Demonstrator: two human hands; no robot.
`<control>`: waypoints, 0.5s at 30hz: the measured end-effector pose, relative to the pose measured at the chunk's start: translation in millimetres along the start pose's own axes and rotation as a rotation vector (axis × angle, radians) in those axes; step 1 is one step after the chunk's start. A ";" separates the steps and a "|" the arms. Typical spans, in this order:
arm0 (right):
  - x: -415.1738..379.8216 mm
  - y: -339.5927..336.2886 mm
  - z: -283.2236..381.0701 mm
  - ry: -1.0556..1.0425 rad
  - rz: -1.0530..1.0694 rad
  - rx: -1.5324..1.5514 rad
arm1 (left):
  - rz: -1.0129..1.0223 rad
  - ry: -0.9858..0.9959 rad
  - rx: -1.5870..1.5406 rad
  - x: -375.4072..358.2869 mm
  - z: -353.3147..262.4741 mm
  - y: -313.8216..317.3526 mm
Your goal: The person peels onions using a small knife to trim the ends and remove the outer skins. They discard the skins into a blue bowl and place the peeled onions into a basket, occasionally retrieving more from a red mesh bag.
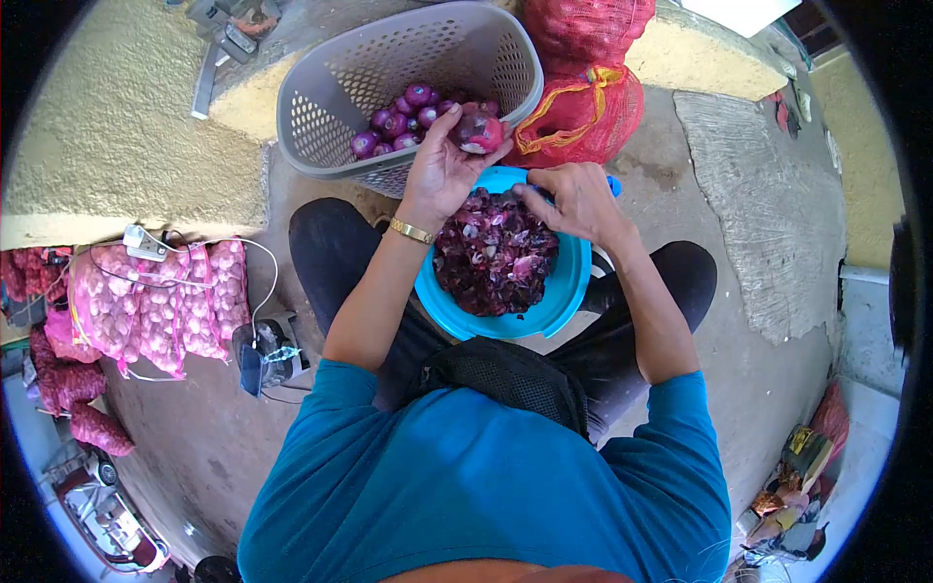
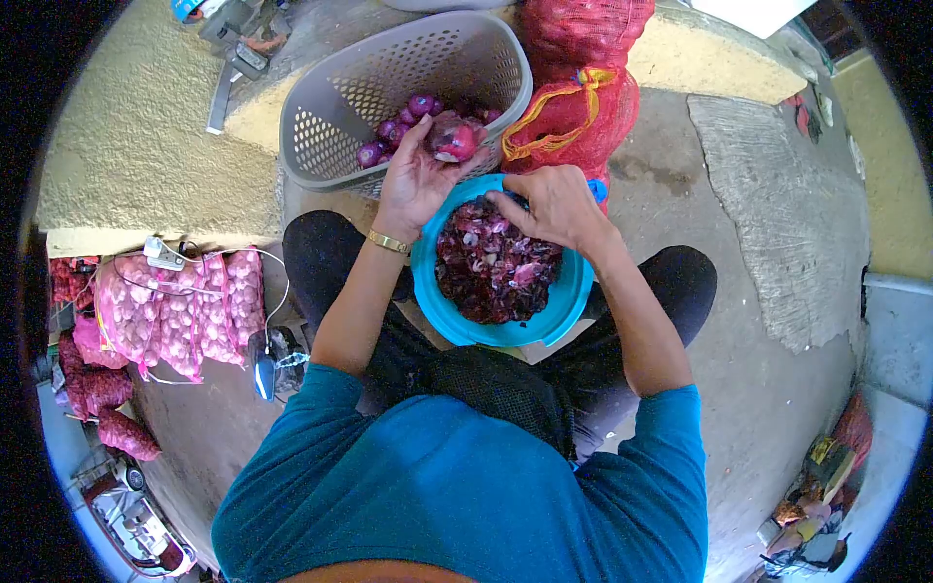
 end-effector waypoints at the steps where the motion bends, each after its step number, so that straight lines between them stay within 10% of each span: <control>1: 1.3 -2.4 1.3 -0.007 -0.009 -0.023 | 0.019 0.002 -0.009 -1.8 0.6 4.1; 15: 3.5 -14.6 -34.1 0.520 -0.244 0.401 | 0.109 0.049 0.254 -0.7 9.4 11.9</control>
Point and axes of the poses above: each hand's wrist, its own x-axis towards the middle knuckle, its own y-axis out of the palm, z = x × y, the point moved 10 cm from there along x, towards the middle knuckle, and after that the axes turned 12 degrees about -y, right-handed, at the moved point
